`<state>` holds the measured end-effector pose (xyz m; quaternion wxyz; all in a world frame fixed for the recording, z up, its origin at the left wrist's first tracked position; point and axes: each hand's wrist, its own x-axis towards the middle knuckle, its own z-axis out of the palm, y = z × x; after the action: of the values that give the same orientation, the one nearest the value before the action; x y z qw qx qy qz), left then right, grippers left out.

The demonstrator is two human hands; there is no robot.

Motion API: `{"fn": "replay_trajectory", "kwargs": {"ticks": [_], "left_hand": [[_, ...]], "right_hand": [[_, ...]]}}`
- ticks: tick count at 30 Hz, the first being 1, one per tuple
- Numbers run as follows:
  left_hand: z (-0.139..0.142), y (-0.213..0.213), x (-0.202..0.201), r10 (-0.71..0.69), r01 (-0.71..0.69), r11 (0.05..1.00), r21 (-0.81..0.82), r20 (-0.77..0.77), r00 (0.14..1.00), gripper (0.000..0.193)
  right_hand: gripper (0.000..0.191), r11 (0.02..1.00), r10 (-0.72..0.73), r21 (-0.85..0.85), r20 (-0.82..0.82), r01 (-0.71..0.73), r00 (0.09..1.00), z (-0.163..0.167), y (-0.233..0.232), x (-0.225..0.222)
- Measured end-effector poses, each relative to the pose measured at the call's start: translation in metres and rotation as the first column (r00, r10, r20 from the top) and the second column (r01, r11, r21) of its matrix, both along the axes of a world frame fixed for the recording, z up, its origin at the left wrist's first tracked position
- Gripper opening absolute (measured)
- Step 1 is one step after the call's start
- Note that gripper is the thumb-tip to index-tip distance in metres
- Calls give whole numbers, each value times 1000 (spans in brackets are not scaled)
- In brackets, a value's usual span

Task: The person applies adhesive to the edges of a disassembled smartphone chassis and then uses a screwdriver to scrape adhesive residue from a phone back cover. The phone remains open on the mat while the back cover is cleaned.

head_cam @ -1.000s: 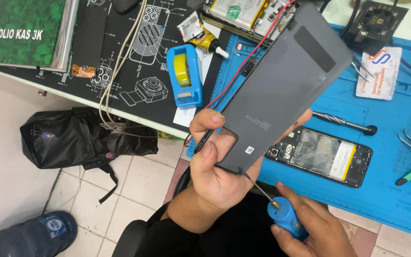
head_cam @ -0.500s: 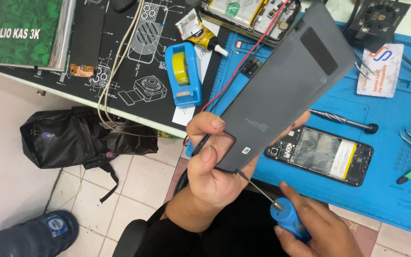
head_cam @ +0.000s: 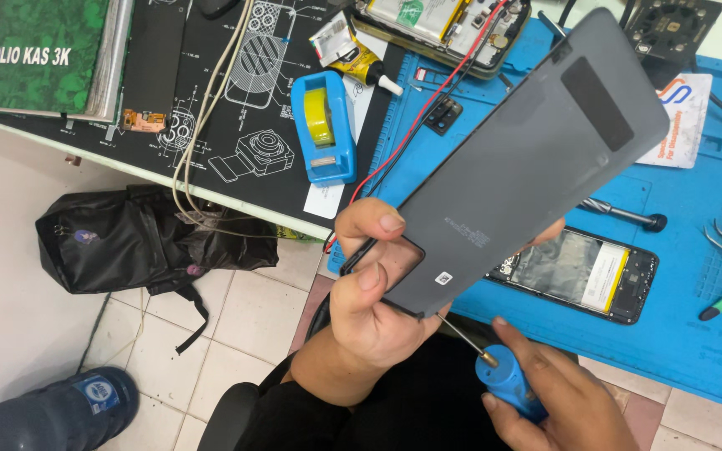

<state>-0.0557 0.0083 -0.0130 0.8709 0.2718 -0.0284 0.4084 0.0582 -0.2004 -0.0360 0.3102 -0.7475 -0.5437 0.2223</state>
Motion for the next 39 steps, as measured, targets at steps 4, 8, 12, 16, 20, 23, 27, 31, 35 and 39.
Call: {"fn": "replay_trajectory", "kwargs": {"ticks": [4,8,12,16,20,23,27,31,35,39], "left_hand": [[16,8,1,-60,59,998,20,75,995,27],[37,18,0,-40,39,997,70,9,999,23],[36,23,7,114,-111,993,27,-217,970,29],[12,31,4,300,-290,952,97,-481,824,45],[-12,25,-13,440,-328,896,298,-509,740,50],[-20,25,-24,545,-235,831,504,-657,520,37],[-12,28,-25,615,-88,764,640,-679,401,29],[16,28,-22,967,182,205,962,-228,114,35],[45,26,-30,930,155,180,971,-219,296,35],[48,25,-52,530,403,159,901,-422,736,38]], "right_hand": [[77,999,-18,-50,-38,16,999,0,-7,3],[75,1000,-23,-22,-177,20,984,2,-10,5],[69,998,26,68,-270,-8,962,5,-10,16],[71,997,-62,-74,-376,37,924,6,-15,28],[71,976,-200,-163,-443,141,874,4,-25,33],[71,977,-206,-129,-398,168,894,0,-32,38],[70,965,-264,-145,-526,220,808,-1,-34,36],[69,970,-242,-151,-545,190,802,4,-27,36],[67,999,20,41,-436,-2,900,16,-16,45],[71,843,36,-496,-330,-206,943,27,-12,56]]}}
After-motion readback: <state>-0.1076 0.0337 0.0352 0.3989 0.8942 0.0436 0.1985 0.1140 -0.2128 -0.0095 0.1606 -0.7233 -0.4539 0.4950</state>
